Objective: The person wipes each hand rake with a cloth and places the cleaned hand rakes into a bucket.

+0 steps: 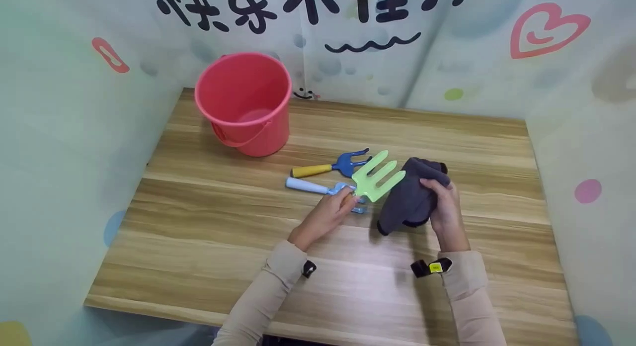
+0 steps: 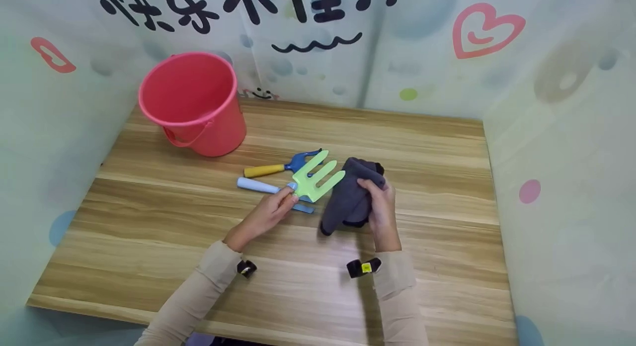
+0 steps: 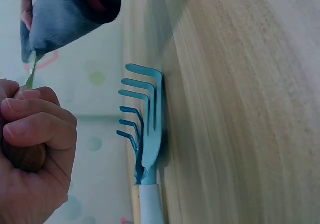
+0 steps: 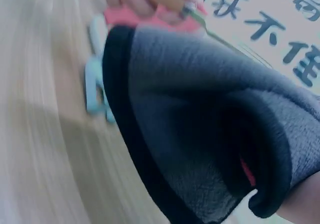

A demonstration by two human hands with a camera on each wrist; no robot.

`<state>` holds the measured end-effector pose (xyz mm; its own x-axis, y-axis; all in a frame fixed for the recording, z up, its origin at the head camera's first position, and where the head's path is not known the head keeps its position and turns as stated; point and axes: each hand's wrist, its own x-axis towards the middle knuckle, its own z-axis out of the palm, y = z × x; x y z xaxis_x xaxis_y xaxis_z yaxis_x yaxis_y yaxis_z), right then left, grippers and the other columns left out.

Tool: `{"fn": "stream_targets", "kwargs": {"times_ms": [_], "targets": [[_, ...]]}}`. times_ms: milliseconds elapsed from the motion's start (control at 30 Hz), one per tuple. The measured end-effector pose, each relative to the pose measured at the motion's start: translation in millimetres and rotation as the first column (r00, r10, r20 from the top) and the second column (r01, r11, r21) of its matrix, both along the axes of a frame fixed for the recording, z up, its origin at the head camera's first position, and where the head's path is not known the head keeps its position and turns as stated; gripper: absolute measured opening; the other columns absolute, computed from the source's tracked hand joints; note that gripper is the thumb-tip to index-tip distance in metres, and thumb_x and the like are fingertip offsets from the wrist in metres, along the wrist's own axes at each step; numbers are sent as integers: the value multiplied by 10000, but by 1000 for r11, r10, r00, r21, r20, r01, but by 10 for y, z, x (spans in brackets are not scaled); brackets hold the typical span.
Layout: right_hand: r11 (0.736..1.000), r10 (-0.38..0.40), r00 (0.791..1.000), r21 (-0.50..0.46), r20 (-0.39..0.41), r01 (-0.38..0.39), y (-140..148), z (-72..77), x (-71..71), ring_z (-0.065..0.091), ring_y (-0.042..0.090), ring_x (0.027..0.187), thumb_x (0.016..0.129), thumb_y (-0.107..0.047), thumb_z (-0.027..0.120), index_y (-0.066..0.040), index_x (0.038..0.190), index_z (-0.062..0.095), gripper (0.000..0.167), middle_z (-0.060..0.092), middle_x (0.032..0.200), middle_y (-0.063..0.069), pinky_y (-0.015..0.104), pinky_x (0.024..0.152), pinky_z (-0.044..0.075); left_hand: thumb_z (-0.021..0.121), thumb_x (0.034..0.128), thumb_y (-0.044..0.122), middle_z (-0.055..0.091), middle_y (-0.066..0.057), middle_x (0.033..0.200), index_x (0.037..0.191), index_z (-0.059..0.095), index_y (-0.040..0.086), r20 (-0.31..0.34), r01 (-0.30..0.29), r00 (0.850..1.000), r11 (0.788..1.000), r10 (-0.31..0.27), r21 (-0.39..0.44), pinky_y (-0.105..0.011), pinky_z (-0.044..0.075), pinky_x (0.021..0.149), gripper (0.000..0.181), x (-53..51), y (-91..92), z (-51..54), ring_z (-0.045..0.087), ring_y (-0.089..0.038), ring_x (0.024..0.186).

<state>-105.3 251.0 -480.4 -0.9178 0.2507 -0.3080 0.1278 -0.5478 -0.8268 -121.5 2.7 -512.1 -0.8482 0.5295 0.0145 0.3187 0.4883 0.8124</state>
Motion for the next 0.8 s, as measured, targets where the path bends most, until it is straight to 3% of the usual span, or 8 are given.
{"fn": "stream_targets", "kwargs": {"times_ms": [133, 300, 433, 567, 667, 800], "targets": [[1000, -27, 997, -2, 65, 27, 29, -84, 7, 609, 126, 731, 855, 34, 551, -92, 950, 635, 179, 658, 836, 6, 233, 691, 505, 407, 1000, 335, 341, 56, 688, 970, 490, 103, -6, -40, 999, 999, 40, 18, -218, 319, 595, 248, -5, -20, -20, 394, -96, 642], [992, 124, 987, -35, 106, -121, -81, -164, 17, 631, 139, 686, 889, 9, 510, -82, 905, 625, 147, 665, 769, 27, 254, 649, 522, 423, 996, 301, 341, 54, 689, 903, 474, 81, -18, -53, 998, 994, 55, 93, -214, 325, 601, 244, -6, 26, 33, 405, -104, 659], [962, 268, 961, -68, 64, -264, -221, -191, 14, 649, 150, 677, 904, 12, 455, -71, 921, 614, 180, 673, 766, 50, 256, 630, 528, 424, 998, 287, 366, 59, 679, 901, 472, 74, -15, -7, 1000, 991, 9, 137, -191, 314, 576, 239, -3, 90, 87, 397, -80, 624], [927, 355, 935, -128, 4, -352, -331, -211, 24, 661, 145, 713, 912, 19, 367, -81, 955, 626, 280, 689, 818, 54, 245, 647, 529, 415, 1002, 282, 400, 52, 667, 926, 471, 69, 17, 43, 999, 986, -47, 161, -178, 315, 556, 232, -2, 134, 106, 401, -68, 588], [907, 381, 924, -186, -27, -379, -375, -228, 45, 657, 144, 729, 913, 22, 300, -82, 973, 621, 342, 687, 851, 53, 242, 651, 526, 408, 1004, 286, 391, 48, 675, 949, 471, 72, 27, 57, 998, 988, -62, 145, -181, 310, 561, 229, -2, 140, 98, 391, -73, 598], [892, 373, 926, -249, -62, -377, -394, -243, 74, 647, 153, 741, 892, 47, 242, -61, 998, 589, 379, 670, 887, 61, 242, 642, 523, 405, 1006, 285, 365, 46, 693, 948, 471, 79, 30, 74, 996, 990, -78, 119, -189, 299, 573, 224, 0, 124, 79, 371, -84, 627]]}}
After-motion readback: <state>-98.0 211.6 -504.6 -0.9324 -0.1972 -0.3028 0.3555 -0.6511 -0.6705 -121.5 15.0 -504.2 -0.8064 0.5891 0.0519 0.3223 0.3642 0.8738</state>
